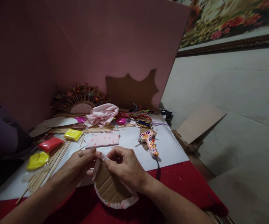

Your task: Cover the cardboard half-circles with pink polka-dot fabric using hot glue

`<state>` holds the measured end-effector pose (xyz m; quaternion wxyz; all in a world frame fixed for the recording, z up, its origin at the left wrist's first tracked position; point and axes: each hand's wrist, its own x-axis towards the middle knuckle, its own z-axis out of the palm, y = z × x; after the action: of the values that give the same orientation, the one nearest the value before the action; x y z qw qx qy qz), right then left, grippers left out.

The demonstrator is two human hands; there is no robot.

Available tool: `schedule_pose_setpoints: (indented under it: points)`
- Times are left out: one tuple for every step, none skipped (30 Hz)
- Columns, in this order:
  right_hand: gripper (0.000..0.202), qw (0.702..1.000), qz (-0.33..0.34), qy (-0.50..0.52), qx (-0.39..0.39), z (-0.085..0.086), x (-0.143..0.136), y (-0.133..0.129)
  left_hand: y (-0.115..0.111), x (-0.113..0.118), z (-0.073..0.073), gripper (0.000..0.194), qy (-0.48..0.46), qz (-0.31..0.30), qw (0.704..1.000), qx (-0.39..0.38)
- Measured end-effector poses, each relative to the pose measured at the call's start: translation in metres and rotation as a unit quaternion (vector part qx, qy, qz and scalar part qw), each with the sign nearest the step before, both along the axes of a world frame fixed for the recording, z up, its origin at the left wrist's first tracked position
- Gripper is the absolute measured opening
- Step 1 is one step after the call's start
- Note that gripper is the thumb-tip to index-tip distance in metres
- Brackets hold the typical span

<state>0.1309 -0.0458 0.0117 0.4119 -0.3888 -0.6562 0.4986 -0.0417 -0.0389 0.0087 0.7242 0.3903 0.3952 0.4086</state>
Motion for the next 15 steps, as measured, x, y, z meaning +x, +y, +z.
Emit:
schedule_pose_setpoints:
  points:
    - [0.014, 1.000, -0.009, -0.016, 0.013, 0.0000, -0.0003, -0.0006, -0.0002, -0.0001, 0.0012, 0.037, 0.022, 0.002, 0.999, 0.026]
    - [0.013, 0.999, -0.017, -0.035, 0.028, 0.0002, -0.0007, -0.0012, -0.0005, -0.0003, 0.0026, 0.037, 0.050, 0.008, 0.997, 0.052]
    - [0.011, 0.997, -0.025, -0.054, 0.044, 0.0004, -0.0011, -0.0020, -0.0008, -0.0003, 0.0041, 0.036, 0.077, 0.018, 0.994, 0.075]
    - [0.010, 0.995, -0.032, -0.071, 0.060, 0.0008, -0.0017, -0.0028, -0.0010, -0.0004, 0.0054, 0.035, 0.100, 0.028, 0.990, 0.091]
    - [0.010, 0.993, -0.038, -0.085, 0.073, 0.0011, -0.0022, -0.0035, -0.0010, -0.0004, 0.0065, 0.034, 0.117, 0.036, 0.987, 0.100]
    - [0.010, 0.991, -0.042, -0.094, 0.081, 0.0014, -0.0026, -0.0042, -0.0009, -0.0005, 0.0072, 0.033, 0.128, 0.042, 0.985, 0.104]
    - [0.010, 0.990, -0.045, -0.099, 0.085, 0.0016, -0.0030, -0.0047, -0.0006, -0.0007, 0.0074, 0.031, 0.133, 0.044, 0.985, 0.105]
    - [0.010, 0.990, -0.047, -0.101, 0.087, 0.0018, -0.0032, -0.0051, -0.0002, -0.0010, 0.0073, 0.030, 0.135, 0.046, 0.984, 0.107]
    - [0.010, 0.990, -0.049, -0.101, 0.087, 0.0019, -0.0033, -0.0053, 0.0002, -0.0015, 0.0069, 0.028, 0.136, 0.046, 0.984, 0.109]
    - [0.010, 0.990, -0.048, -0.100, 0.086, 0.0018, -0.0032, -0.0054, 0.0004, -0.0020, 0.0064, 0.027, 0.137, 0.046, 0.983, 0.110]
    - [0.010, 0.990, -0.048, -0.098, 0.084, 0.0017, -0.0031, -0.0053, 0.0004, -0.0025, 0.0061, 0.026, 0.137, 0.045, 0.983, 0.110]
    - [0.010, 0.991, -0.049, -0.097, 0.082, 0.0016, -0.0030, -0.0051, 0.0002, -0.0030, 0.0061, 0.024, 0.136, 0.045, 0.984, 0.109]
    - [0.010, 0.991, -0.048, -0.096, 0.078, 0.0013, -0.0029, -0.0049, -0.0002, -0.0032, 0.0066, 0.023, 0.134, 0.046, 0.984, 0.107]
    - [0.010, 0.991, -0.048, -0.095, 0.076, 0.0011, -0.0029, -0.0048, -0.0009, -0.0032, 0.0076, 0.022, 0.133, 0.048, 0.984, 0.104]
    - [0.010, 0.992, -0.047, -0.094, 0.074, 0.0008, -0.0029, -0.0048, -0.0018, -0.0028, 0.0092, 0.022, 0.133, 0.050, 0.985, 0.101]
